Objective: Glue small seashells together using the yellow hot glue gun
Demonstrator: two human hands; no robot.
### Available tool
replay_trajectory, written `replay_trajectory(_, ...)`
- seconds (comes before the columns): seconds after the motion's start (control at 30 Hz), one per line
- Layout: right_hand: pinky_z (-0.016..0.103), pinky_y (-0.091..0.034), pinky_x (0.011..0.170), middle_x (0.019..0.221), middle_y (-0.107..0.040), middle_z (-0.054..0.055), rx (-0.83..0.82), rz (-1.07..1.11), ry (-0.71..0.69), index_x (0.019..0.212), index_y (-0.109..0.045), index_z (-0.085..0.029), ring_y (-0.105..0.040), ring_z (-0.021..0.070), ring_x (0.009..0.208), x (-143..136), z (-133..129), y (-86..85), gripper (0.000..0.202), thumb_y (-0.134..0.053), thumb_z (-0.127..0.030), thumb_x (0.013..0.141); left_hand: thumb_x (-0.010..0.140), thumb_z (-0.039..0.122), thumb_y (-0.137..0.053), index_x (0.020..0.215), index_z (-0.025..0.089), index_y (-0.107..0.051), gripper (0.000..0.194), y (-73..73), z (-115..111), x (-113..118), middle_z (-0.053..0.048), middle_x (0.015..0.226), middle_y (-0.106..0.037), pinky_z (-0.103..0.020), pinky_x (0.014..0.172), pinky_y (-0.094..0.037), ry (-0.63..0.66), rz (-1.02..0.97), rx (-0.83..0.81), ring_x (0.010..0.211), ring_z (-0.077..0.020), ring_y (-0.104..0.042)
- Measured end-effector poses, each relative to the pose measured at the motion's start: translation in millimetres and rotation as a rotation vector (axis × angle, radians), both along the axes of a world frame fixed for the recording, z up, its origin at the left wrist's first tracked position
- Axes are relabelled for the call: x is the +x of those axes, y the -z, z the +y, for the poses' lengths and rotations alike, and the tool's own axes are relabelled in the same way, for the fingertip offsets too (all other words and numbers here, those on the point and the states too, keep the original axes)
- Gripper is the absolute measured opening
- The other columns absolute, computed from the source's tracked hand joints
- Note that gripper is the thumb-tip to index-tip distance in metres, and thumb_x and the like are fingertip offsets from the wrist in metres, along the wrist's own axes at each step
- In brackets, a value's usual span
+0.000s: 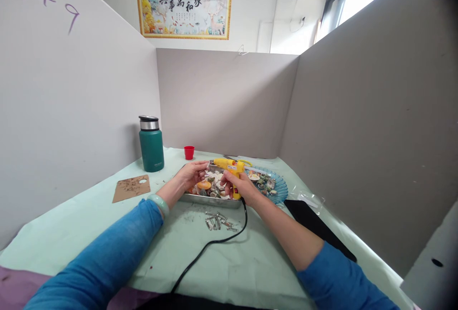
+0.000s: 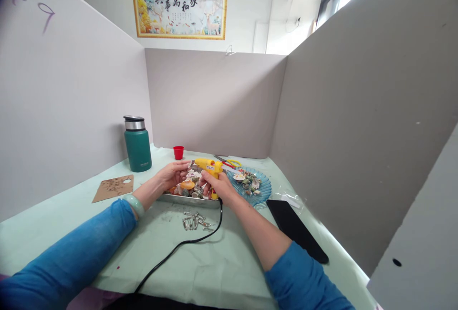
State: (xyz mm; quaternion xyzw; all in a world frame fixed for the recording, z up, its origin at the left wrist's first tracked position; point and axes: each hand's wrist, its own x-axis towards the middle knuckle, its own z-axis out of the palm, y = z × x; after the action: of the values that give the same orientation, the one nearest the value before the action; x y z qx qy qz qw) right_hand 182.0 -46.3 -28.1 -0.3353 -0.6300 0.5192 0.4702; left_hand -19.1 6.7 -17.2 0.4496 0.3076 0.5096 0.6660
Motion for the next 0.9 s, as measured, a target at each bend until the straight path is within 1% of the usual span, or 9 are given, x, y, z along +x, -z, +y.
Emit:
replay_trajectory(0.23, 0.02, -0.041, 0.038, 0.072, -0.063, 0.003, -0.006, -0.055, -0.069, 0.074, -0.062, -0.015, -0.053, 0.0083, 0.046, 1.5, 1.2, 0.8, 0.043, -0.064, -0.058, 0.074, 0.074, 0.004, -0.065, 0.091, 0.008, -0.065, 0.017, -0.7, -1.1, 0.6, 0.003, 0.051, -0.05, -0.016, 0.041, -0.038, -0.004, -0.033, 0.012, 0.04, -0.0047, -0.043)
replay_trajectory(0.43, 0.021, -0.042, 0.039, 0.072, -0.064, 0.002, -0.004, -0.041, -0.049, 0.075, -0.062, -0.015, -0.054, 0.0087, 0.047, 1.1, 2.0, 1.3, 0.044, -0.063, -0.059, 0.074, 0.073, 0.004, -0.066, 0.089, 0.008, -0.065, 0.016, -1.4, -2.0, 0.8, 0.003, 0.051, -0.05, -0.017, 0.041, -0.039, -0.002, -0.028, 0.014, 0.04, -0.0048, -0.042)
replay_trajectory(0.63, 0.021, -0.042, 0.038, 0.073, -0.064, 0.003, -0.004, -0.015, -0.003, 0.074, -0.061, -0.015, -0.053, 0.0083, 0.046, -0.2, 1.3, 0.6, 0.045, -0.063, -0.06, 0.073, 0.074, 0.004, -0.065, 0.092, 0.007, -0.067, 0.018, -0.3, 0.4, 0.3, 0.001, 0.053, -0.055, -0.017, 0.041, -0.039, -0.02, -0.016, -0.003, 0.04, -0.0044, -0.043)
replay_trajectory(0.9, 0.021, -0.041, 0.039, 0.072, -0.064, 0.003, 0.004, -0.049, -0.026, 0.074, -0.061, -0.016, -0.053, 0.0089, 0.047, 0.4, 0.0, -0.3, 0.044, -0.064, -0.059, 0.073, 0.071, 0.004, -0.068, 0.089, 0.008, -0.066, 0.018, -1.2, -0.7, 0.4, 0.003, 0.051, -0.052, -0.016, 0.041, -0.039, -0.024, -0.025, 0.015, 0.04, -0.0043, -0.043)
